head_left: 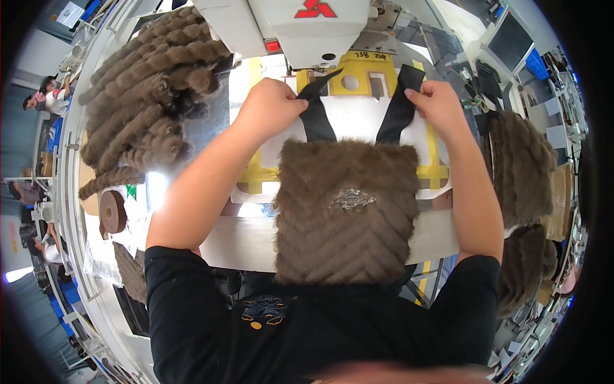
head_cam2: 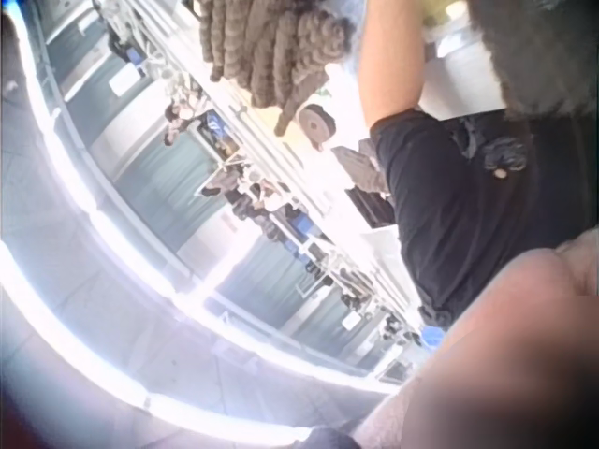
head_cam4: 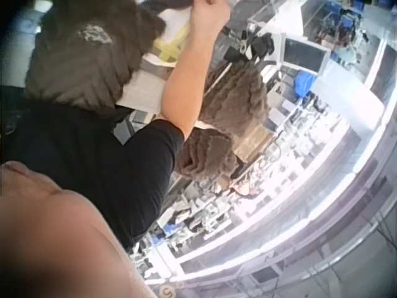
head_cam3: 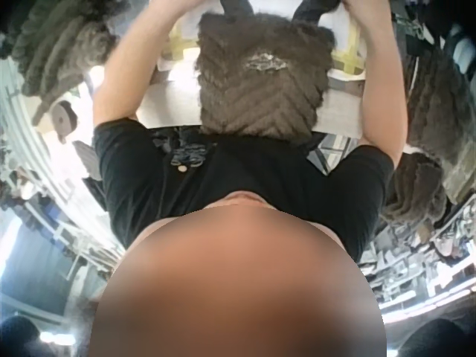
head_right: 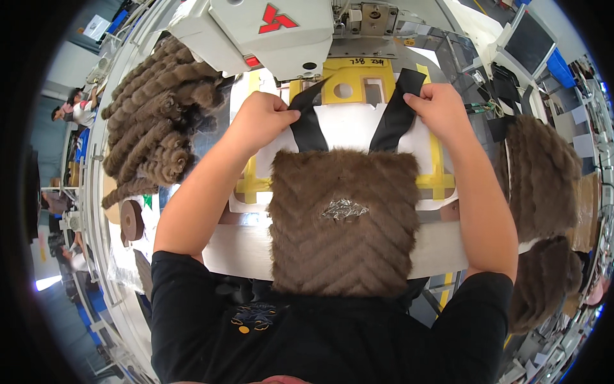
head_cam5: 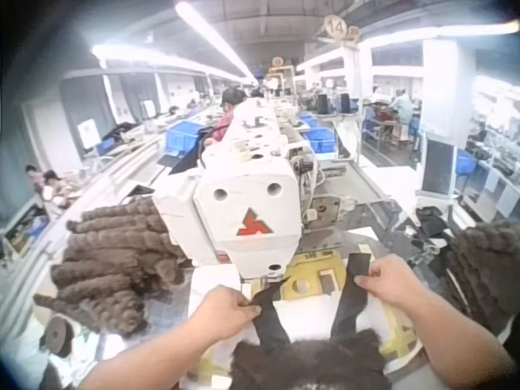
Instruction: Sewing fur pieces and tails onto a base material using an industrial fur sewing machine.
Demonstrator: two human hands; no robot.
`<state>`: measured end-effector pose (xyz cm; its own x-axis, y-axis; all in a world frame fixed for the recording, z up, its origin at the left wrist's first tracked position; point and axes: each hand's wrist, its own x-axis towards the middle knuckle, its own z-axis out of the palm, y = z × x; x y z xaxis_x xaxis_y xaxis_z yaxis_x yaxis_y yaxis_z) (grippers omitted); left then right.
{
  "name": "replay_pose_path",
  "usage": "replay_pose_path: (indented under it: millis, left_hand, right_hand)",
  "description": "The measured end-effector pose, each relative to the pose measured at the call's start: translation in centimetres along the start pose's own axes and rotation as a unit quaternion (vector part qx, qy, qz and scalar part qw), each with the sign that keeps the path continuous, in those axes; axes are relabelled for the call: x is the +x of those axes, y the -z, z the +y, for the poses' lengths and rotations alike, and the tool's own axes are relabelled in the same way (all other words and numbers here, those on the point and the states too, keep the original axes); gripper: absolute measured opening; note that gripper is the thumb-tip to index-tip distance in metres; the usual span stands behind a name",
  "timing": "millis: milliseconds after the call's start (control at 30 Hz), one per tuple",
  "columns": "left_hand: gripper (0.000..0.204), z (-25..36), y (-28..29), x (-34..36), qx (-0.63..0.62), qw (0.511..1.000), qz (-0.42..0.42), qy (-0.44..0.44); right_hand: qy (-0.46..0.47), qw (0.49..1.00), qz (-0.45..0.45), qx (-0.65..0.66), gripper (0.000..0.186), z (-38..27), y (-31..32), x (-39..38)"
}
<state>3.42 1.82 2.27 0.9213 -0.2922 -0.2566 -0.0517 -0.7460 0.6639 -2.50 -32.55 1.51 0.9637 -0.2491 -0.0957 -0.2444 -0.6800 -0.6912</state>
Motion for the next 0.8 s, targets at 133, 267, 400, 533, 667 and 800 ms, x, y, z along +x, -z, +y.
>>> replay_pose_path:
  millis: [133, 267, 400, 533, 667, 800]
  left_hand:
    - [0.033, -2.3, 1.0, -1.3, -0.033, 0.998, 0.042, 0.042]
    - [0.031, -2.5, 2.1, -1.0, -0.008, 0.995, 0.073, 0.073]
    - [0.032, -1.1, 2.4, 1.1, -0.01, 0.996, 0.082, 0.045]
    - [0.027, -2.2, 1.5, 4.8, -0.06, 0.993, 0.097, 0.003]
    - [0.022, -0.7, 1.3, 6.8, -0.147, 0.98, 0.132, 0.015]
    - [0.017, -0.8, 2.2, 7.1, -0.247, 0.962, 0.115, 0.022]
  right_hand:
    - [0.009, 1.0, 0.009, 0.008, 0.045, 0.6, 0.0, -0.2]
    - [0.013, 1.0, 0.012, -0.007, 0.045, 0.0, -0.2, 0.2]
    - [-0.016, 0.999, -0.007, 0.03, 0.042, 0.3, 0.1, 1.4]
    - [0.025, 0.997, -0.003, -0.07, 0.039, -1.1, 0.1, 3.3]
    - [0.021, 1.0, 0.01, 0.0, 0.035, -0.2, -0.2, 7.1]
    - [0.0, 0.992, 0.012, 0.127, 0.031, -1.1, -1.1, 7.8]
